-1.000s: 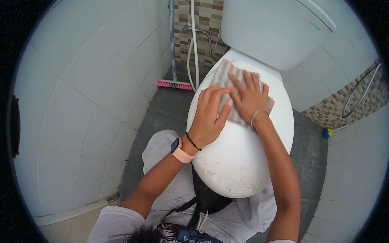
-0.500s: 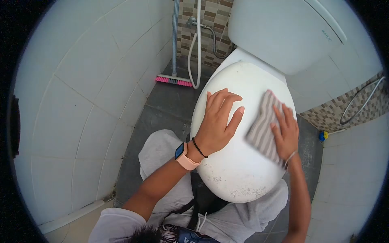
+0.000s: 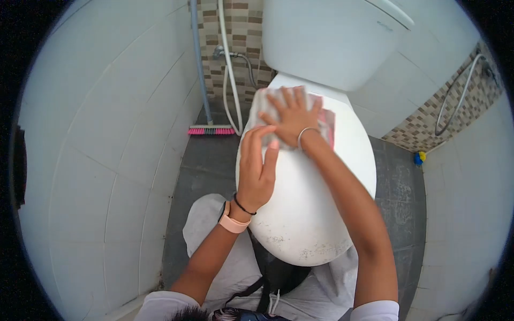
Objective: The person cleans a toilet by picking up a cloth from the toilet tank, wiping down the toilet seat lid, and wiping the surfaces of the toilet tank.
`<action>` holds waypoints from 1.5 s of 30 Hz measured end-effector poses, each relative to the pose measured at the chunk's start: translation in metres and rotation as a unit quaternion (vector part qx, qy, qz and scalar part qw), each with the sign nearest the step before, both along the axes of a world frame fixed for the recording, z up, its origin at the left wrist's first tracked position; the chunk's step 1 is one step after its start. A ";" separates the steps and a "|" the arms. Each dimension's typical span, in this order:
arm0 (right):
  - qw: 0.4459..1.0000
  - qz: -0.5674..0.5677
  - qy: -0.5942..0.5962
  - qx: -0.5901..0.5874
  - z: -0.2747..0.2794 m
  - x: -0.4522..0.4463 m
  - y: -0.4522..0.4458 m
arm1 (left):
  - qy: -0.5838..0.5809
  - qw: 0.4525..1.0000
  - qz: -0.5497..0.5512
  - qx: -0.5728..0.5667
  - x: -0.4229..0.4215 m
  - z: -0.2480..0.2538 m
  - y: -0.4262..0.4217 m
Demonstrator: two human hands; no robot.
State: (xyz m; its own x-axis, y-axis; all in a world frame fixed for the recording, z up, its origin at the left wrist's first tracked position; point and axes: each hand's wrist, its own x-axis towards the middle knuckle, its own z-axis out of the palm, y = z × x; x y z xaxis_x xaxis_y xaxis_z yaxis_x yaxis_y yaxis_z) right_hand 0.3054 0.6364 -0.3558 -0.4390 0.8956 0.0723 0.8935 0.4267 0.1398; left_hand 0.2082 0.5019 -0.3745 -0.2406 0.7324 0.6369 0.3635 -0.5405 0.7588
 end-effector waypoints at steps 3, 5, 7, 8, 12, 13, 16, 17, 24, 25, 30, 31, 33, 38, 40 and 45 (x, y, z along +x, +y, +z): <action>0.994 0.107 -0.014 -0.002 -0.002 -0.008 -0.045 | 0.048 0.996 0.064 0.045 -0.007 0.004 -0.006; 0.989 0.144 0.044 0.003 -0.009 -0.008 -0.061 | -0.024 0.998 0.019 0.048 -0.011 0.002 -0.016; 0.987 0.141 0.071 -0.034 0.002 -0.010 -0.054 | -0.104 0.993 -0.006 0.056 -0.015 0.000 -0.025; 0.985 0.140 0.087 -0.054 0.005 -0.011 -0.051 | -0.144 0.988 -0.010 0.061 -0.018 -0.002 -0.029; 0.994 0.023 0.101 -0.027 0.013 -0.020 -0.009 | -0.190 0.977 0.068 0.068 -0.042 -0.007 -0.043; 0.994 0.004 0.108 -0.031 0.014 -0.022 0.004 | -0.202 0.974 0.075 0.067 -0.050 -0.011 -0.046; 0.992 -0.023 0.121 -0.032 0.013 -0.023 0.023 | -0.210 0.970 0.113 0.038 -0.064 -0.028 -0.053; 0.992 -0.013 0.121 -0.024 0.010 -0.022 0.023 | -0.207 0.970 0.124 0.020 -0.067 -0.033 -0.056; 0.976 0.186 0.111 -0.010 0.000 -0.021 -0.032 | -0.224 0.965 0.135 -0.013 -0.074 -0.034 -0.059; 0.969 0.223 0.109 0.000 -0.003 -0.021 -0.045 | -0.228 0.964 0.135 -0.012 -0.074 -0.030 -0.057; 0.934 0.333 0.121 -0.042 -0.003 -0.012 -0.113 | -0.216 0.973 0.083 -0.018 -0.069 -0.007 -0.038; 0.931 0.345 0.110 -0.054 0.000 -0.010 -0.125 | -0.205 0.976 0.059 -0.029 -0.067 -0.001 -0.032; 0.917 0.372 0.110 -0.087 0.005 -0.002 -0.149 | -0.184 0.981 0.011 -0.060 -0.063 0.007 -0.020; 0.896 0.396 0.147 -0.139 0.009 0.042 -0.201 | -0.183 0.965 -0.145 -0.123 -0.051 0.010 -0.001; 0.893 0.391 0.150 -0.167 0.007 0.066 -0.221 | -0.168 0.958 -0.178 -0.146 -0.045 0.009 0.001; 0.886 0.298 0.294 -0.198 0.002 0.134 -0.242 | -0.160 0.958 -0.187 -0.148 -0.029 0.008 0.003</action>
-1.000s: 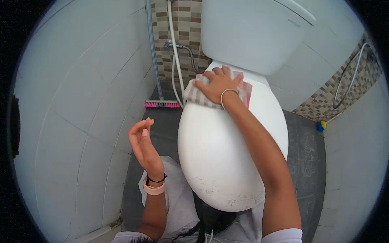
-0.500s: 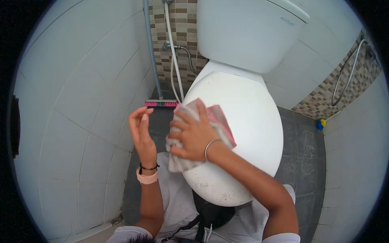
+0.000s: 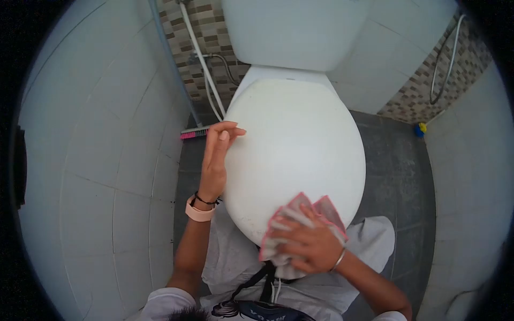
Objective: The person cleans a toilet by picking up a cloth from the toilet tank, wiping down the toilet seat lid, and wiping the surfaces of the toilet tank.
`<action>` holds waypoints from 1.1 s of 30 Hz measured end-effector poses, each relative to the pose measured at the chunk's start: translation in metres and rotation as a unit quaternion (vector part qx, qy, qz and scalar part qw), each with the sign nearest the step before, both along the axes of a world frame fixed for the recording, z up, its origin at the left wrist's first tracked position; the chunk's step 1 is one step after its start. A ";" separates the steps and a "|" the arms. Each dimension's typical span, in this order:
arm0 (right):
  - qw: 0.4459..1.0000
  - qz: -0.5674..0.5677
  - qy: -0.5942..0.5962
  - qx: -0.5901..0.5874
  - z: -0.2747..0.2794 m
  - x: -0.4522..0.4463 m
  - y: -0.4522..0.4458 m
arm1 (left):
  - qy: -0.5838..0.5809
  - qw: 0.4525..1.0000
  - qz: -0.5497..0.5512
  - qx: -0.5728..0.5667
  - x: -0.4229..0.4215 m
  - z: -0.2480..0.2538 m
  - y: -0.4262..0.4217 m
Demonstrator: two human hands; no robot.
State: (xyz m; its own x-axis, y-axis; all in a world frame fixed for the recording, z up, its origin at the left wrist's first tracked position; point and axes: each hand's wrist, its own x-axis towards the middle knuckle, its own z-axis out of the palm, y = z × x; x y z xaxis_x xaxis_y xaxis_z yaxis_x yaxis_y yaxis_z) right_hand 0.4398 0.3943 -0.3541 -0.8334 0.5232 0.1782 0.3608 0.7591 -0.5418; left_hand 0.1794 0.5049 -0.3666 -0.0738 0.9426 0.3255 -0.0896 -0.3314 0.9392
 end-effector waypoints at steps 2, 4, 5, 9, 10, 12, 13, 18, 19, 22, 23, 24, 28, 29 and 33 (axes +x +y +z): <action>0.997 -0.068 0.004 -0.022 -0.003 0.031 0.008 | 0.024 1.000 0.018 0.007 0.000 -0.002 0.001; 0.989 -0.147 0.007 -0.022 -0.008 0.058 0.024 | 0.038 0.998 0.041 0.018 0.003 -0.008 0.002; 0.981 -0.192 0.008 -0.013 -0.011 0.066 0.033 | 0.068 0.996 0.054 0.021 0.006 -0.007 0.000; 0.940 -0.331 0.031 0.074 -0.011 0.076 0.108 | 0.159 0.982 0.098 0.041 0.017 0.000 -0.005; 0.926 -0.369 0.014 0.078 -0.010 0.072 0.127 | 0.173 0.978 0.105 0.049 0.018 0.000 -0.004; 0.907 -0.415 -0.008 0.073 -0.007 0.060 0.167 | 0.197 0.974 0.103 0.049 0.019 -0.002 -0.003; 0.904 -0.423 -0.014 0.062 -0.007 0.053 0.182 | 0.210 0.971 0.102 0.049 0.020 -0.002 -0.004; 0.889 -0.388 -0.176 0.167 -0.011 -0.010 0.166 | 0.256 0.957 0.115 0.068 0.023 -0.006 -0.004; 0.897 -0.352 -0.188 0.188 -0.011 -0.025 0.148 | 0.254 0.958 0.116 0.067 0.023 -0.006 -0.004; 0.939 -0.244 -0.119 0.211 -0.016 -0.065 0.093 | 0.256 0.957 0.128 0.054 0.024 0.004 -0.006; 0.950 -0.218 -0.109 0.193 -0.016 -0.070 0.088 | 0.241 0.961 0.125 0.048 0.023 0.003 -0.006; 0.954 -0.208 -0.105 0.186 -0.016 -0.070 0.095 | 0.227 0.965 0.123 0.040 0.021 0.002 -0.005; 0.947 -0.228 -0.117 0.194 -0.011 -0.054 0.159 | 0.269 0.952 0.136 0.058 0.024 0.001 -0.006; 0.939 -0.245 -0.129 0.203 -0.008 -0.048 0.177 | 0.284 0.946 0.144 0.064 0.025 0.000 -0.006; 0.910 -0.367 -0.133 0.140 -0.001 -0.001 0.244 | 0.285 0.949 0.125 0.038 0.022 -0.008 -0.002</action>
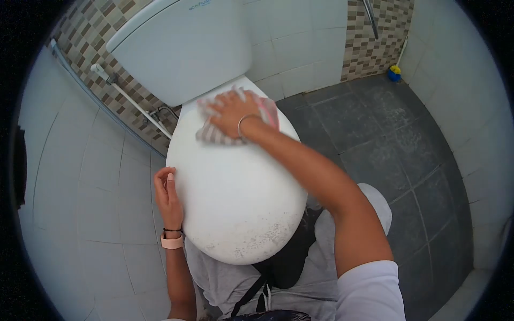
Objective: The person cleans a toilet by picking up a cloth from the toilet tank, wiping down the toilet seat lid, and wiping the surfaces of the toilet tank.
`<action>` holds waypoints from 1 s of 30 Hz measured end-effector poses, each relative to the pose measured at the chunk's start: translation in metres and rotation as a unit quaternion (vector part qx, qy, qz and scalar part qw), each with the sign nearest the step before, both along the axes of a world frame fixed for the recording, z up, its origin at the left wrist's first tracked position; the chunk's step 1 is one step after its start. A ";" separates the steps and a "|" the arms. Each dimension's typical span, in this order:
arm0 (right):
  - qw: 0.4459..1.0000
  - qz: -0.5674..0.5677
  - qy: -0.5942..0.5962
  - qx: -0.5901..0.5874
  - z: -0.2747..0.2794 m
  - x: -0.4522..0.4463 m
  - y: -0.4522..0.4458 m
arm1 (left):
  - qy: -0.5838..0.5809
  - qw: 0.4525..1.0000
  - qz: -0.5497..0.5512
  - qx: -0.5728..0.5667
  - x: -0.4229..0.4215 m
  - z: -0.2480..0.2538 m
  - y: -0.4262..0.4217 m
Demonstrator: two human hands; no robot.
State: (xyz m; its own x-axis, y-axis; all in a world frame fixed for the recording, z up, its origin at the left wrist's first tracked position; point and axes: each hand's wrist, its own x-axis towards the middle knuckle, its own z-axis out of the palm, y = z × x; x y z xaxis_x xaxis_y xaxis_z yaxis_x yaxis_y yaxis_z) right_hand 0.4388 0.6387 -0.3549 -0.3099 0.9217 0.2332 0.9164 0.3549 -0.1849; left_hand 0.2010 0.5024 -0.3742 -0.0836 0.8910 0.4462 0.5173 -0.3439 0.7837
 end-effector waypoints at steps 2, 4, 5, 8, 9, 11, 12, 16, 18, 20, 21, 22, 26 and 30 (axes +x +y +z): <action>0.997 -0.010 0.061 -0.038 -0.005 0.024 0.020 | 0.009 1.000 0.006 0.003 -0.001 0.001 0.001; 0.992 -0.015 0.105 -0.061 -0.008 0.041 0.020 | 0.006 1.000 0.011 0.002 0.001 -0.001 0.000; 0.991 -0.016 0.120 -0.065 -0.011 0.047 0.018 | 0.001 1.000 0.013 0.000 0.000 -0.002 0.000; 0.980 -0.021 0.190 -0.060 -0.024 0.066 0.007 | -0.020 1.000 0.008 0.008 -0.002 -0.005 0.001; 0.973 -0.019 0.223 -0.064 -0.030 0.076 0.000 | -0.028 1.000 0.004 0.013 -0.002 -0.006 0.001; 0.958 -0.043 0.281 -0.039 -0.041 0.092 -0.024 | -0.026 1.000 0.007 0.010 -0.002 -0.006 0.001; 0.946 -0.034 0.322 -0.031 -0.045 0.098 -0.041 | -0.026 1.000 0.008 0.008 -0.002 -0.006 0.001; 0.893 -0.044 0.448 0.004 -0.061 0.108 -0.112 | -0.018 1.000 0.013 0.006 0.005 -0.004 -0.002; 0.878 -0.077 0.473 0.025 -0.063 0.098 -0.149 | -0.011 1.000 0.011 0.009 0.006 -0.003 -0.002; 0.869 -0.122 0.477 0.047 -0.058 0.081 -0.192 | -0.017 1.000 0.009 0.015 0.008 -0.001 -0.001; 0.870 -0.137 0.470 0.057 -0.053 0.070 -0.214 | -0.020 1.000 0.009 0.017 0.009 -0.001 -0.002; 0.871 -0.153 0.463 0.065 -0.049 0.057 -0.235 | -0.018 1.000 0.007 0.018 0.009 0.000 -0.002; 0.862 -0.183 0.464 0.084 -0.054 0.005 -0.299 | -0.009 1.000 0.001 0.025 0.010 0.001 -0.003; 0.886 -0.160 0.428 0.083 -0.051 0.005 -0.297 | -0.022 0.999 -0.010 0.039 0.008 -0.002 -0.003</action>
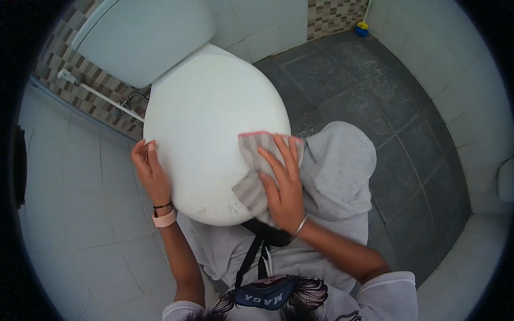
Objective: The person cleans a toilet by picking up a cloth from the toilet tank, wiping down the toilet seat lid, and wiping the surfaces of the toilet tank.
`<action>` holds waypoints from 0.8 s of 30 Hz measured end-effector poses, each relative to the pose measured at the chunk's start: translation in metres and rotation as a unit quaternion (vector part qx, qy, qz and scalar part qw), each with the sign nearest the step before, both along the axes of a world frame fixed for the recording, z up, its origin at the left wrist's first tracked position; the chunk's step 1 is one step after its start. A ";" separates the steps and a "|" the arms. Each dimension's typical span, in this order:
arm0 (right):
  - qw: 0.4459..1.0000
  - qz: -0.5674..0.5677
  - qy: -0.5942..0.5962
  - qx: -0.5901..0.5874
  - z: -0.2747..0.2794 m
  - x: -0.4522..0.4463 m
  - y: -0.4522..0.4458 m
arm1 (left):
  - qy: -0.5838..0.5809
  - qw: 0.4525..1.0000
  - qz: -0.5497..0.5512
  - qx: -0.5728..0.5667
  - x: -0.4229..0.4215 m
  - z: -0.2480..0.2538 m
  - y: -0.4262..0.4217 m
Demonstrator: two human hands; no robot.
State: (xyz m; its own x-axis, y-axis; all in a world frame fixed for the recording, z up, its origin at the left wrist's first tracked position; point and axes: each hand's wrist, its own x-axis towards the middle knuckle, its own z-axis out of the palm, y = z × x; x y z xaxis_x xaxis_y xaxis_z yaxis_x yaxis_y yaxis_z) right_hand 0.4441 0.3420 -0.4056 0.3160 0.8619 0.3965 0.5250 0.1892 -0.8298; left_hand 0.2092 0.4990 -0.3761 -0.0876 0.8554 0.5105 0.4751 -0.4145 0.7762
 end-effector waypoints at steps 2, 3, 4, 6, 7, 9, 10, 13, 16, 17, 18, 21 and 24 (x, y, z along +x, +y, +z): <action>0.999 0.034 -0.024 -0.017 0.002 0.018 0.020 | 0.023 1.000 -0.004 -0.006 -0.004 -0.001 0.000; 0.997 0.058 -0.041 -0.017 0.004 0.033 0.035 | 0.034 0.999 -0.006 -0.009 -0.005 -0.001 0.000; 0.995 0.081 -0.057 -0.016 0.006 0.045 0.052 | 0.032 0.999 -0.009 -0.007 -0.005 -0.001 0.000; 0.995 0.085 -0.056 -0.018 0.011 0.064 0.089 | 0.027 1.000 -0.015 -0.003 -0.005 -0.001 0.000; 0.994 0.089 -0.059 -0.014 0.010 0.074 0.108 | 0.026 1.000 -0.017 -0.005 -0.005 0.000 0.000; 0.993 0.100 -0.066 -0.005 0.010 0.084 0.136 | 0.024 0.999 -0.019 -0.007 -0.006 0.000 -0.001; 0.994 0.086 -0.070 -0.009 0.009 0.083 0.135 | 0.019 1.000 -0.020 -0.012 -0.006 0.001 -0.001; 0.995 0.061 -0.078 -0.008 0.008 0.073 0.130 | 0.003 1.000 -0.022 -0.019 -0.007 0.002 -0.001; 0.992 0.059 -0.108 0.004 0.007 0.056 0.098 | -0.017 1.000 -0.022 -0.013 -0.007 0.001 -0.001; 0.990 0.053 -0.129 0.004 0.008 0.048 0.084 | -0.019 1.000 -0.021 -0.009 -0.007 0.001 0.000; 0.987 0.047 -0.150 0.005 0.009 0.041 0.071 | -0.022 1.000 -0.020 -0.005 -0.006 0.001 0.000; 0.967 0.058 -0.248 0.009 0.017 0.014 0.032 | -0.033 0.999 -0.007 -0.004 -0.004 0.003 -0.001; 0.948 0.078 -0.306 -0.038 0.025 -0.018 0.006 | -0.052 0.999 -0.003 0.001 -0.004 0.003 -0.001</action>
State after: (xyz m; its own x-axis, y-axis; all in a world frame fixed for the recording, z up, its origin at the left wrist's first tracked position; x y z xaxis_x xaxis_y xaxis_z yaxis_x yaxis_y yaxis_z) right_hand 0.4265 0.3476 -0.3801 -0.0871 0.9127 0.3992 0.8833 0.2560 -0.3927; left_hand 0.2056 0.4979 -0.3731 -0.1354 0.8552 0.5002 0.3904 -0.4180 0.8203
